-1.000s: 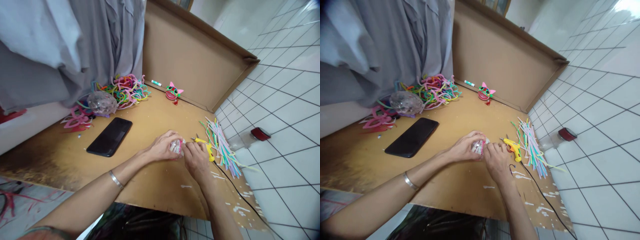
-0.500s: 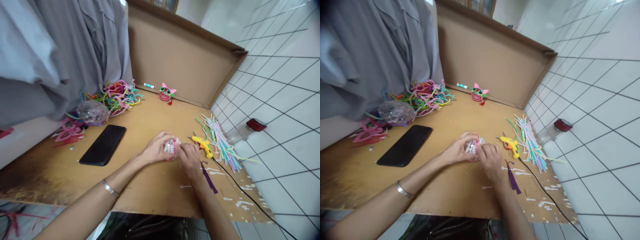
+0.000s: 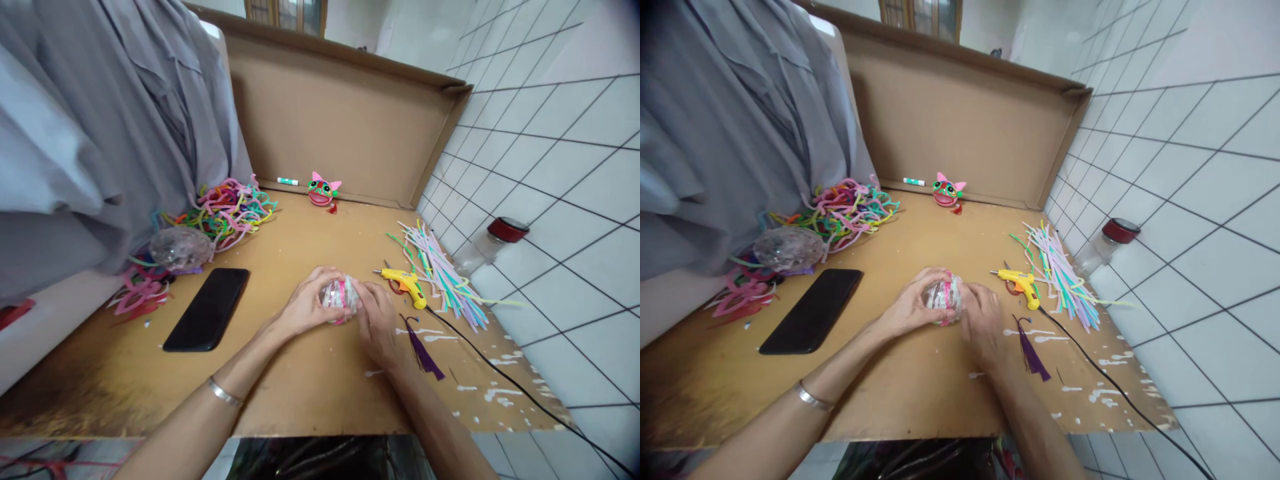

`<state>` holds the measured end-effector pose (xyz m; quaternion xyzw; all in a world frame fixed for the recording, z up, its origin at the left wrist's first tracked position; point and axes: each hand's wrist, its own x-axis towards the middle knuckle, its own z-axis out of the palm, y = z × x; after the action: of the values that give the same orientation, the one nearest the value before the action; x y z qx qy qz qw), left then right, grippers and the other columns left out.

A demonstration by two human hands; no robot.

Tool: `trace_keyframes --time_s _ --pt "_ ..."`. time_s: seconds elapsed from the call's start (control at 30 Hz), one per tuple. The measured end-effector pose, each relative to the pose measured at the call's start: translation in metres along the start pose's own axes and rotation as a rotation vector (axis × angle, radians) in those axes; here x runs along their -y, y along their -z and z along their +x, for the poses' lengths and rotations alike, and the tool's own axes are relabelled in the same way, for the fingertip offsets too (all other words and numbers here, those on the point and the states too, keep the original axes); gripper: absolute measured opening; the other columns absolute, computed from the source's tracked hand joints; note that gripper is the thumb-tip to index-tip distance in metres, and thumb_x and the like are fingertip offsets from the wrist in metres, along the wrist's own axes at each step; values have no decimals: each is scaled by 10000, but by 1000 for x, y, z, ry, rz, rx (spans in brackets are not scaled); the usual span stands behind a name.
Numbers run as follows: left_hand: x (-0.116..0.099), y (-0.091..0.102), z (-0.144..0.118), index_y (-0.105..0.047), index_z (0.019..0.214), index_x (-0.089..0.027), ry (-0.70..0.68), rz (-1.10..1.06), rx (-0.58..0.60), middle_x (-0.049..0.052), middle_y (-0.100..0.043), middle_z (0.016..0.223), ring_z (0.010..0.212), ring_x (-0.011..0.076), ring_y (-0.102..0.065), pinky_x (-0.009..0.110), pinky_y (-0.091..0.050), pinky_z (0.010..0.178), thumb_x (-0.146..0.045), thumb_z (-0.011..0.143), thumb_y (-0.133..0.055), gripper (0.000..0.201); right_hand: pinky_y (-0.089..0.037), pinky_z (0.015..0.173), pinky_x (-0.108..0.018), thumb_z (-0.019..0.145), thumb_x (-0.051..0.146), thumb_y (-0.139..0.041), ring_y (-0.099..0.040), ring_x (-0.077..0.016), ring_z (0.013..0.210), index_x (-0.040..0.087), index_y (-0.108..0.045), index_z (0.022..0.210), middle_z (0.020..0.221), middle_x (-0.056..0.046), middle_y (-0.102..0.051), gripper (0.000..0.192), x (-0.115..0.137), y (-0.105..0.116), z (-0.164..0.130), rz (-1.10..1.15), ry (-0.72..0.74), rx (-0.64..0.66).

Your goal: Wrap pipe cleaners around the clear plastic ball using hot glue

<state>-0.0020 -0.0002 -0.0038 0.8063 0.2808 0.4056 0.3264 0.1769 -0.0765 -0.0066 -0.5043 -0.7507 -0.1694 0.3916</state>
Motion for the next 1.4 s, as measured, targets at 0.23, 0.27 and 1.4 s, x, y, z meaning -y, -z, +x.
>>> trace_keyframes --time_s 0.23,0.27,1.4 --pt "-5 1 0 -603 1161 -212 -10 -24 13 115 -573 1238 1221 277 -556 450 -447 1055 -420 692 -834 563 -473 791 -354 902 106 -444 -570 -215 954 244 -566 1310 1065 -101 -606 448 1 -2 0 54 -5 -14" --pt "-5 1 0 -601 1163 -214 -12 -23 15 114 -570 1244 1230 277 -551 450 -445 1058 -417 698 -831 558 -468 787 -349 896 99 -450 -568 -213 953 245 -577 1294 1065 -101 -607 442 3 -2 1 44 7 -23" --pt "-11 0 -3 -481 1282 -240 84 7 29 83 -594 1224 1094 257 -612 407 -499 959 -471 714 -798 691 -457 752 -336 887 66 -411 -575 -205 917 172 -675 1136 999 -102 -645 378 5 -2 4 11 61 -29"
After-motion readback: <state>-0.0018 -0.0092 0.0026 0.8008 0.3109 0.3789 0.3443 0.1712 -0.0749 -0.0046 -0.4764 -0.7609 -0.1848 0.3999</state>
